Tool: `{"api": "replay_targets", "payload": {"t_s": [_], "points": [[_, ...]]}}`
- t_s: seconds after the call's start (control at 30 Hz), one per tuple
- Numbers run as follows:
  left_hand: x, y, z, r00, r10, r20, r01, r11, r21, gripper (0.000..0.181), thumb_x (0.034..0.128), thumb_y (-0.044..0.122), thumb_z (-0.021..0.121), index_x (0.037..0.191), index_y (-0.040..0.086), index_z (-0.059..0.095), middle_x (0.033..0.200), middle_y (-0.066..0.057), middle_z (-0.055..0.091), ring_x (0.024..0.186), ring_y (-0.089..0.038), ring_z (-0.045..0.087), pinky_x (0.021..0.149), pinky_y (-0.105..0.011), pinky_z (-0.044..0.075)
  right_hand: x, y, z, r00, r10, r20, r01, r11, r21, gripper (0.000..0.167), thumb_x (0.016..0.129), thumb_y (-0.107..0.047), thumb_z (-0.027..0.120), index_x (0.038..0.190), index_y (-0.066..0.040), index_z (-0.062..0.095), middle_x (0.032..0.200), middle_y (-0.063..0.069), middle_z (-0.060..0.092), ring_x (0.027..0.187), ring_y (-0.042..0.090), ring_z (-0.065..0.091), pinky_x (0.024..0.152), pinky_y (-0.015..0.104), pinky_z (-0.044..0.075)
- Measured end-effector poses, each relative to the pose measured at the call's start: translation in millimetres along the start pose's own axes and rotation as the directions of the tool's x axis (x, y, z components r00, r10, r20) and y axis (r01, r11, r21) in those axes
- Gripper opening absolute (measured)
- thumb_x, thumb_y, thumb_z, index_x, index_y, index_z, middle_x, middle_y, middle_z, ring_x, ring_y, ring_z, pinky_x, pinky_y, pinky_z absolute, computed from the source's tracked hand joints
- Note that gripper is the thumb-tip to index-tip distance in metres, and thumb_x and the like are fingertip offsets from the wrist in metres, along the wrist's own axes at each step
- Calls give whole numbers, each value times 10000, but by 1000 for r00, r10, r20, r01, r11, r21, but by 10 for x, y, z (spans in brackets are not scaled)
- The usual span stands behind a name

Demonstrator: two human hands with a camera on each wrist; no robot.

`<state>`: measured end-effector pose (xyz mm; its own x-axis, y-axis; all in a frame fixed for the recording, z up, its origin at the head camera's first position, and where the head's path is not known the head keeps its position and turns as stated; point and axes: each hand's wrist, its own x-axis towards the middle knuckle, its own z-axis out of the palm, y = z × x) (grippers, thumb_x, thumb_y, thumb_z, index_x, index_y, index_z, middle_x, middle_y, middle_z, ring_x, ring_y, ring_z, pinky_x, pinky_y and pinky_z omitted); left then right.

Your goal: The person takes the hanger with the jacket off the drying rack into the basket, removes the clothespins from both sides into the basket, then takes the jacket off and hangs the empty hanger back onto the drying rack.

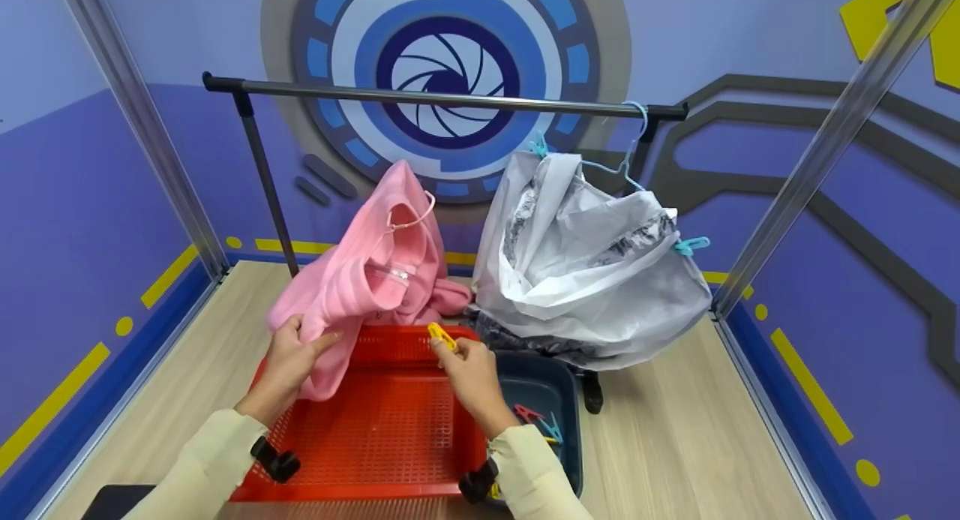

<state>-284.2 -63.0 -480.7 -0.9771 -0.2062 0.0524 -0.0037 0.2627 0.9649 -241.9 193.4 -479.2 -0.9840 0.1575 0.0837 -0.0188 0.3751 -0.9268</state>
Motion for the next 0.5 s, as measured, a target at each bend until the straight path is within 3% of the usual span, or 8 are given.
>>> {"api": "replay_targets", "payload": {"t_s": [0.3, 0.5], "points": [[-1, -9, 0, 1000, 4, 2, -4, 1000, 8, 373, 811, 128, 794, 1074, -17, 573, 1018, -166, 620, 973, -297, 568, 916, -393, 436, 23, 177, -155, 997, 61, -54, -61, 998, 2, 445, 951, -339, 701, 703, 21, 617, 516, -74, 416, 455, 89, 375, 447, 231, 324], [4, -9, 2, 1000, -4, 13, 4, 1000, -3, 374, 820, 116, 780, 1094, -22, 566, 1042, -171, 609, 993, -301, 562, 932, -401, 434, 57, 326, -255, 991, 113, -77, -113, 994, -3, 461, 962, -385, 689, 730, 9, 629, 561, -28, 516, 475, 119, 475, 475, 256, 428]]}}
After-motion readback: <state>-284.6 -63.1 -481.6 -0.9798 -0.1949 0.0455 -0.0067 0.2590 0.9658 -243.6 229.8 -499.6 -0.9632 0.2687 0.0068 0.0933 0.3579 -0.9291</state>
